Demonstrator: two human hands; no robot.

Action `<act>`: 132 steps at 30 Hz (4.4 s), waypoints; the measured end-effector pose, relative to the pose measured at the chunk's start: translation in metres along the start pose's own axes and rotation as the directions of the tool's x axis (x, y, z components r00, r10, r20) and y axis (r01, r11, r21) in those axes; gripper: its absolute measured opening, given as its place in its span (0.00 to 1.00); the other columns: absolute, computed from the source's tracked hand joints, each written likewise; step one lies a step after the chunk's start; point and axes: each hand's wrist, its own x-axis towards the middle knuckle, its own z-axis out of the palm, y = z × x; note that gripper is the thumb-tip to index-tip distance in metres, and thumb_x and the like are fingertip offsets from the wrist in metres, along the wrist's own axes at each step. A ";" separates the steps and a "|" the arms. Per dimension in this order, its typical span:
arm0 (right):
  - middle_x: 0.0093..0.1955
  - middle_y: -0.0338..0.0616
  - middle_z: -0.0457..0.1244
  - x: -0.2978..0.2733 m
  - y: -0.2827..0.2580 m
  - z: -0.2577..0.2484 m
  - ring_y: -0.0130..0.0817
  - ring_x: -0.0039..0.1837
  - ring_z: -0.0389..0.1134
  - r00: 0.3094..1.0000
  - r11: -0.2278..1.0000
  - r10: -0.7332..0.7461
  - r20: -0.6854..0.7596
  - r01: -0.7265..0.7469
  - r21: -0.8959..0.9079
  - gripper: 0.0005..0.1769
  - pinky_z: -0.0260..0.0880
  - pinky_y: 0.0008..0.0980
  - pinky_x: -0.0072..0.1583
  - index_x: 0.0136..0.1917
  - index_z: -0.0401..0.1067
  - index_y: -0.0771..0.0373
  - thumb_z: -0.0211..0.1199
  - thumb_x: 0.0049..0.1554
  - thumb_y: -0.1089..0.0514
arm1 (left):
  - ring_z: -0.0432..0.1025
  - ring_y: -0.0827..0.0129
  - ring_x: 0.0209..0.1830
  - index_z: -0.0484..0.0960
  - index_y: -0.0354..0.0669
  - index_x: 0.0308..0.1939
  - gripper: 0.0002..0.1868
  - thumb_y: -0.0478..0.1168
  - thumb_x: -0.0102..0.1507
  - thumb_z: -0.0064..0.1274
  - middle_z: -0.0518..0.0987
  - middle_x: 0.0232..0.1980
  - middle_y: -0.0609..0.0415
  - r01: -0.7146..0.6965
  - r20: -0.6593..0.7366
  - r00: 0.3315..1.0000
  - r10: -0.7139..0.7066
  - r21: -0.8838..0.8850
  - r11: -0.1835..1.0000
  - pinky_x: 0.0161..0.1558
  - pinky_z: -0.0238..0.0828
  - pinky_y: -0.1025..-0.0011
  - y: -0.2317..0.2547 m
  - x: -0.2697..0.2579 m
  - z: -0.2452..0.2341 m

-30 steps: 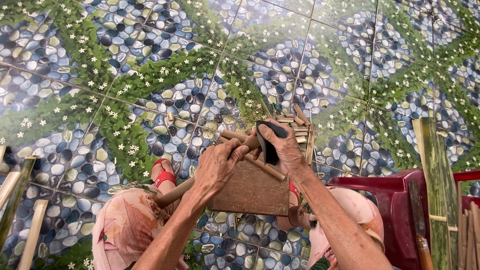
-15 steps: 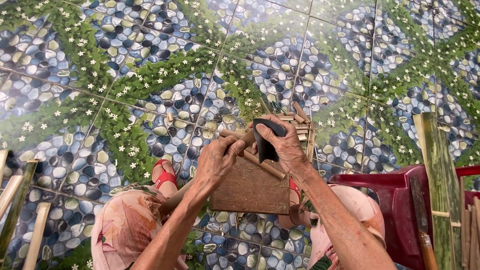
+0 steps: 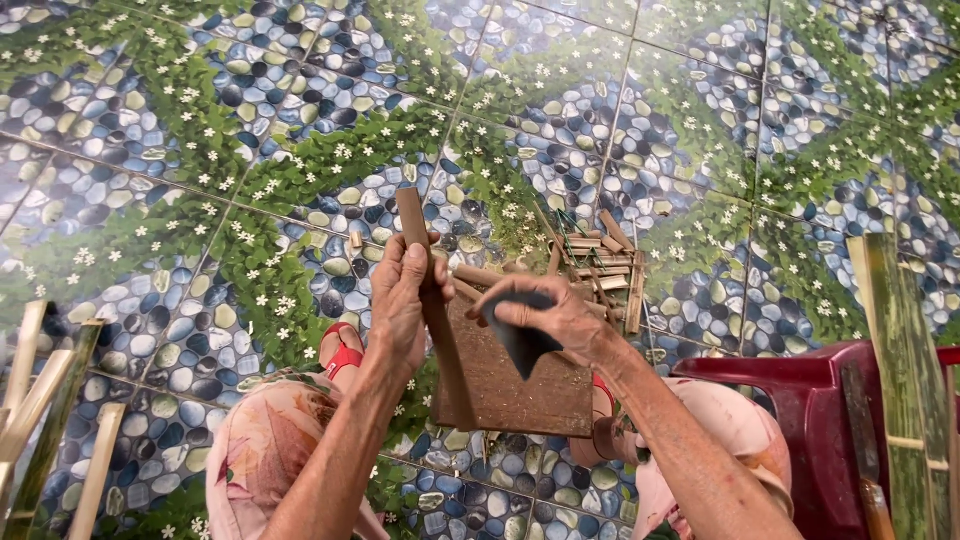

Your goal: Sanding the ends of small bamboo sticks using a piece of sandpaper to smooth them.

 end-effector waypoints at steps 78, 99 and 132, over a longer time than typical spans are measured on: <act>0.46 0.48 0.67 0.004 0.043 0.031 0.41 0.51 0.71 0.968 0.869 -0.035 0.250 0.153 -0.470 0.11 0.70 0.43 0.55 0.51 0.82 0.57 0.63 0.61 0.52 | 0.82 0.59 0.43 0.82 0.41 0.56 0.13 0.39 0.71 0.46 0.86 0.39 0.43 -0.149 0.112 0.986 0.120 0.299 0.943 0.53 0.81 0.57 0.023 -0.012 0.019; 0.55 0.43 0.70 -0.004 0.037 0.040 0.51 0.59 0.73 0.969 0.718 0.194 0.154 -0.033 -0.695 0.09 0.72 0.48 0.58 0.51 0.83 0.50 0.64 0.60 0.52 | 0.82 0.65 0.31 0.85 0.40 0.42 0.21 0.49 0.74 0.41 0.83 0.27 0.45 -0.154 0.042 0.988 0.150 0.126 0.980 0.43 0.83 0.65 0.024 -0.009 0.016; 0.44 0.54 0.73 -0.003 -0.052 -0.011 0.33 0.33 0.73 0.921 0.951 -0.089 -0.379 0.192 0.242 0.14 0.80 0.30 0.36 0.55 0.80 0.65 0.68 0.57 0.56 | 0.80 0.52 0.35 0.85 0.58 0.54 0.15 0.55 0.69 0.50 0.86 0.35 0.47 -0.187 0.316 0.940 -0.129 0.793 0.580 0.41 0.75 0.55 -0.009 -0.014 0.012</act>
